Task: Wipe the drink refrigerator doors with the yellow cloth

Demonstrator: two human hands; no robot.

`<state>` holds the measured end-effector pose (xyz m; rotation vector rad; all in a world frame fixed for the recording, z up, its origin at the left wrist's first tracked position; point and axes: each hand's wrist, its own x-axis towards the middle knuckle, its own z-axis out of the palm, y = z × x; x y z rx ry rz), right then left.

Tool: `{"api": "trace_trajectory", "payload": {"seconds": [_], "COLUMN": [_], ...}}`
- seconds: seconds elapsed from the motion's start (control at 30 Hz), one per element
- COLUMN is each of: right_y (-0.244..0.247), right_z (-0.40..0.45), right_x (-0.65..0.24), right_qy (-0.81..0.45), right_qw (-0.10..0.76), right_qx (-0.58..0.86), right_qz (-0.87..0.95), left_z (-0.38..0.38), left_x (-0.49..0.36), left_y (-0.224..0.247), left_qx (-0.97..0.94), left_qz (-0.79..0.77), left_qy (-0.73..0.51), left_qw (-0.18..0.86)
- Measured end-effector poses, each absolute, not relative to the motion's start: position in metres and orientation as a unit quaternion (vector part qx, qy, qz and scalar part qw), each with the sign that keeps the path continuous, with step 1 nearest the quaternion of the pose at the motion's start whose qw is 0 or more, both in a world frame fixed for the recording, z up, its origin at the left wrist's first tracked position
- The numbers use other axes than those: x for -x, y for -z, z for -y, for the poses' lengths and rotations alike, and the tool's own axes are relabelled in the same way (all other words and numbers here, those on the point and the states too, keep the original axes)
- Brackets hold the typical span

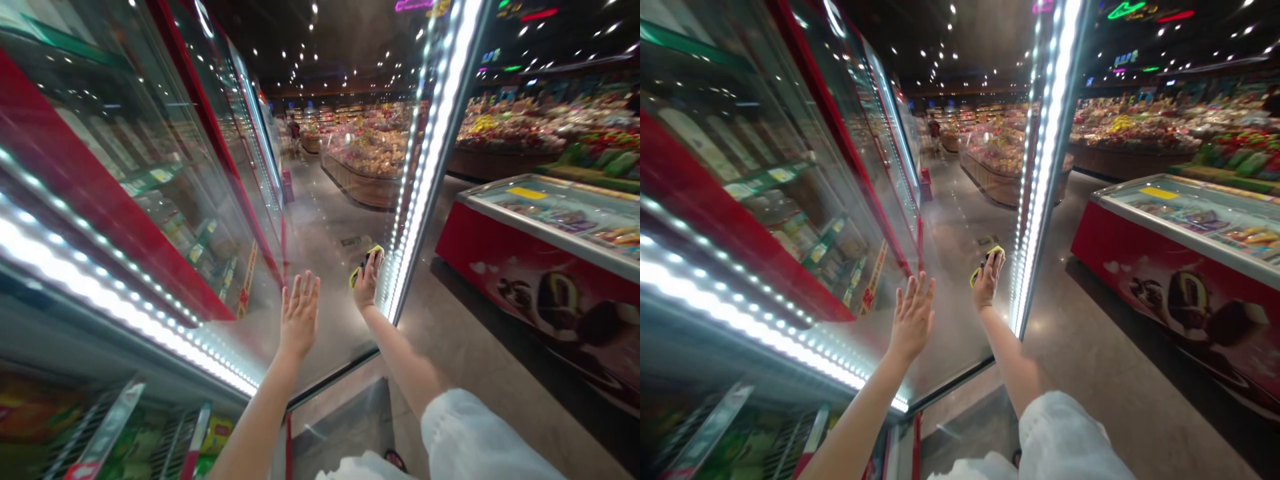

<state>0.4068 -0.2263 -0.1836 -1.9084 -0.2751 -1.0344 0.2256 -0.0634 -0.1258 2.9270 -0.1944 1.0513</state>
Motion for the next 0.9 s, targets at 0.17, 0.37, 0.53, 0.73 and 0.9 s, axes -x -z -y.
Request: {"api": "trace_trajectory", "payload": {"seconds": [0.17, 0.37, 0.53, 0.73, 0.9], "right_y": [0.156, 0.183, 0.182, 0.179, 0.205], "right_z": [0.249, 0.277, 0.263, 0.294, 0.304], "right_x": [-0.436, -0.449, -0.441, -0.454, -0.442], "right_qy": [0.423, 0.417, 0.429, 0.42, 0.379], "right_qw": [0.451, 0.5, 0.486, 0.467, 0.479], "right_qx": [0.773, 0.757, 0.755, 0.768, 0.787], "right_qz": [0.145, 0.057, 0.097, 0.125, 0.092], "left_z": [0.078, 0.093, 0.1, 0.107, 0.109], "left_x": [-0.245, -0.262, -0.264, -0.265, -0.265], "left_y": [0.12, 0.125, 0.131, 0.135, 0.147], "left_qx": [-0.939, -0.943, -0.947, -0.949, -0.95], "left_qz": [0.064, 0.052, 0.048, 0.03, 0.012], "left_qy": [-0.337, -0.329, -0.317, -0.315, -0.312], "left_qw": [0.01, 0.005, -0.01, 0.009, 0.013]}}
